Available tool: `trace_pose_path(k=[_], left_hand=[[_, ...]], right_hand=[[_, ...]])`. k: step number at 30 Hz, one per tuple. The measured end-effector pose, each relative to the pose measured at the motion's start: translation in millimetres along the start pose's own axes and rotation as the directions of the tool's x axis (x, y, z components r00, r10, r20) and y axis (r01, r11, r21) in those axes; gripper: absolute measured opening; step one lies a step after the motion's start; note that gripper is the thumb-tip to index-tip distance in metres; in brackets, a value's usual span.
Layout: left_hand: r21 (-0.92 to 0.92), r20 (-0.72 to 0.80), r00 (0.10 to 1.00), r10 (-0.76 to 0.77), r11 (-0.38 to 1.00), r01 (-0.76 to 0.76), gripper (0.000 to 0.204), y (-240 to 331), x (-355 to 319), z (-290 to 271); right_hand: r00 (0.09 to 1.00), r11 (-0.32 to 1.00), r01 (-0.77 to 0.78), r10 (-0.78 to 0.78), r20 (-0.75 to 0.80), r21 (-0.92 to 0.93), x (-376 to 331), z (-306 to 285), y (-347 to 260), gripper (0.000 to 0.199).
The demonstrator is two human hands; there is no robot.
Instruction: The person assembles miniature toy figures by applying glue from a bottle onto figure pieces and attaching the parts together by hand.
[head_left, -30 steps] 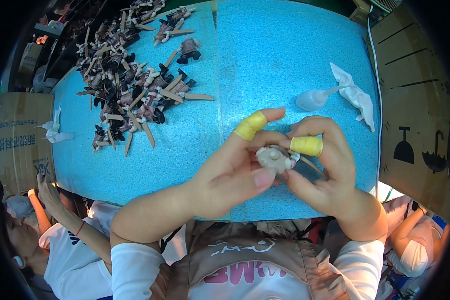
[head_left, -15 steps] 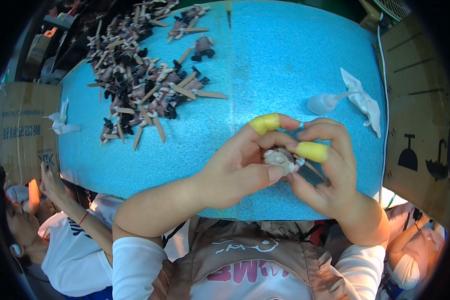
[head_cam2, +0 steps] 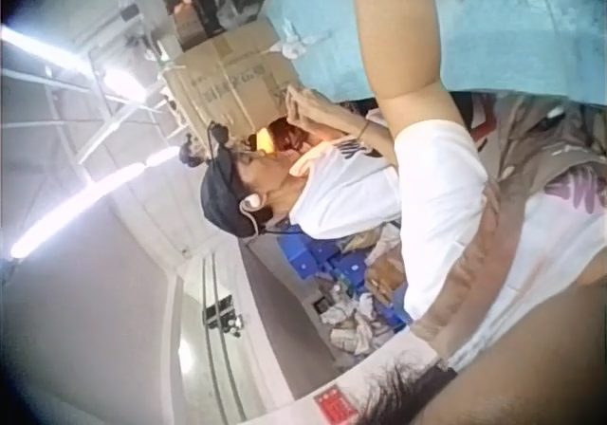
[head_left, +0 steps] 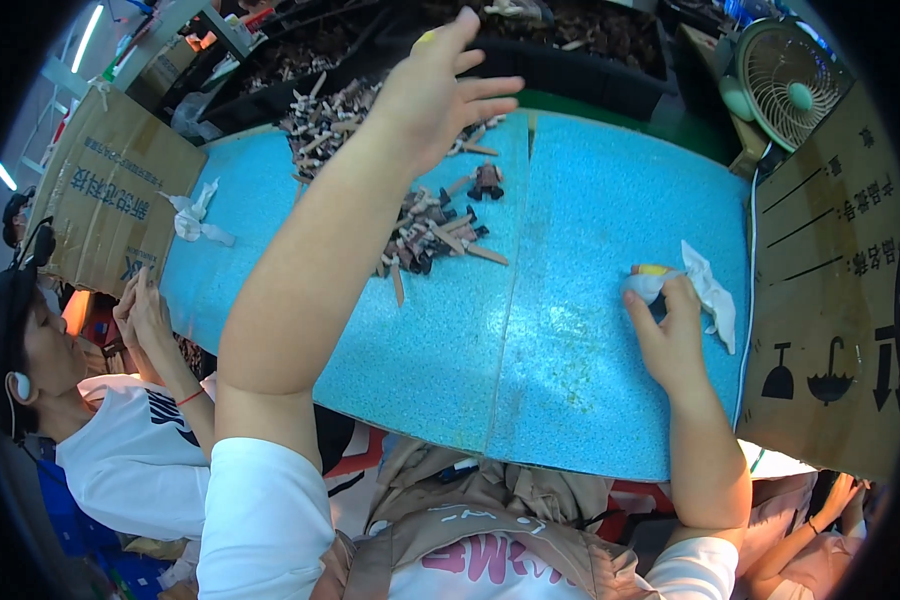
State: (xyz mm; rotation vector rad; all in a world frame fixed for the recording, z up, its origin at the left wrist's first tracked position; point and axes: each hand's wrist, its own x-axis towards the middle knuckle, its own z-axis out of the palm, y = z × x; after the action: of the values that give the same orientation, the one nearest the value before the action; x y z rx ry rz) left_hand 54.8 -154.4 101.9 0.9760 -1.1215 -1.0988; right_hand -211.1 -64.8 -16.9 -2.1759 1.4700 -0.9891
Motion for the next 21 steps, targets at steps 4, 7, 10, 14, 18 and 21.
trace_pose_path(k=[4,7,10,14,18,21], left_hand=[[0.951,0.100,0.995,0.014,0.293,-0.099,0.076,-54,3,-25],[0.981,0.128,0.991,-0.041,-0.145,-0.132,0.061,-73,-24,-19],[0.984,0.176,0.983,-0.055,0.041,-0.174,0.033,-72,-31,-21],[0.487,0.130,0.991,0.018,0.870,-0.080,0.025,-63,-64,-2],[-0.047,0.154,0.944,-0.291,0.952,0.301,0.019,-50,-112,21],[-0.420,0.364,0.847,-0.388,0.743,0.521,0.018,-67,-131,18]], right_hand=[[0.999,0.979,0.000,0.010,-0.049,0.205,-2,7,-5,0.024],[0.998,0.955,-0.014,0.030,-0.049,0.296,-1,2,-16,0.026],[0.993,0.918,-0.118,0.115,0.032,0.380,-5,-4,-30,0.031],[0.984,0.869,-0.180,0.157,0.087,0.460,-13,-10,-40,0.044],[0.999,0.812,-0.025,0.044,-0.019,0.584,-25,-10,-45,0.047],[0.992,0.796,-0.025,0.093,-0.081,0.605,-32,-16,-52,0.047]])
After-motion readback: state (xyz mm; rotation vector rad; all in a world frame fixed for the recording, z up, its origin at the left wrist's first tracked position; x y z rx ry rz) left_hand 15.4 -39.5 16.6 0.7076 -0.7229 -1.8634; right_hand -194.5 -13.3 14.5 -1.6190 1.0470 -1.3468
